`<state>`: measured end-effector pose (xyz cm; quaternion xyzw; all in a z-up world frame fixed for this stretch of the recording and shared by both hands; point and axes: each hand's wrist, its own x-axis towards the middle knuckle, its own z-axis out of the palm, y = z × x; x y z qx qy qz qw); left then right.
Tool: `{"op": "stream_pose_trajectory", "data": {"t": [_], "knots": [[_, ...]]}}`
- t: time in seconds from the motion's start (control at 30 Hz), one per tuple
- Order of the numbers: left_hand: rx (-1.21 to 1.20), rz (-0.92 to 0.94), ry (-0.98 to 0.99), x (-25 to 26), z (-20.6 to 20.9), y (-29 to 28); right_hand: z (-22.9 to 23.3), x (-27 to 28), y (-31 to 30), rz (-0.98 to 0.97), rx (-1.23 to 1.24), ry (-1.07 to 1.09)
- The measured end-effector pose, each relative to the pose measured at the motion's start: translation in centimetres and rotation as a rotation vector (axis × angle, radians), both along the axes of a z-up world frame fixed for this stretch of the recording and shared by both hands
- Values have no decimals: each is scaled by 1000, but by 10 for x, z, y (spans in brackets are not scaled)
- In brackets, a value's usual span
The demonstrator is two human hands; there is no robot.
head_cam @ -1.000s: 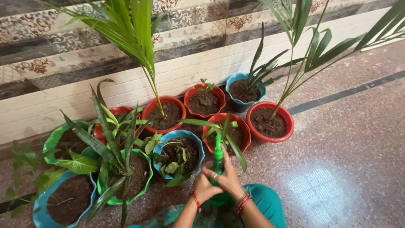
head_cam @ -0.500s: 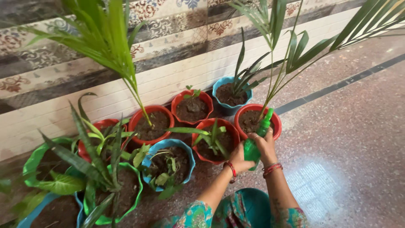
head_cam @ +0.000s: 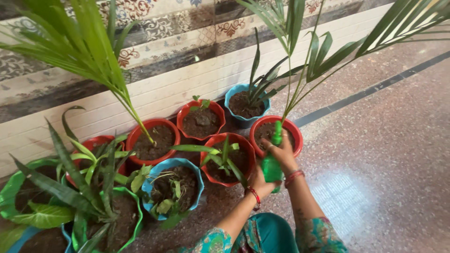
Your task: The person uses a green spray bottle to mist water onto several potted plants arranged on the floor. The person systematically sprays each plant's leaves and soil.
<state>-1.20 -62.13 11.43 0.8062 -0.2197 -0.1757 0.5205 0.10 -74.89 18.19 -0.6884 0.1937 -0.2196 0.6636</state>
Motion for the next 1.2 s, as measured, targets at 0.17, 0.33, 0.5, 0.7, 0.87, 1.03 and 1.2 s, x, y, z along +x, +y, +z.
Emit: {"op": "stream_pose_trajectory", "data": {"t": [0.17,0.33,0.5,0.7,0.87,1.03,1.2], "knots": [[101,20,126,-7,-2,-8,-11,5,6,95,21,121],[172,-188,83,-23,-11,-16,-48,-24,-33,-99,-19,128],[96,-170,37,-33,2,-26,-31,-32,-42,-235,-20,52],[-128,-25,25,-18,-32,-11,2,2,2,-50,-20,104],[-119,84,242,0,-36,-3,14,17,19,75,-13,168],[-123,42,442,-16,-43,-11,-25,7,-13,-26,-89,193],[-193,-63,349,-38,-73,-42,-42,-12,-55,-178,-96,237]]}}
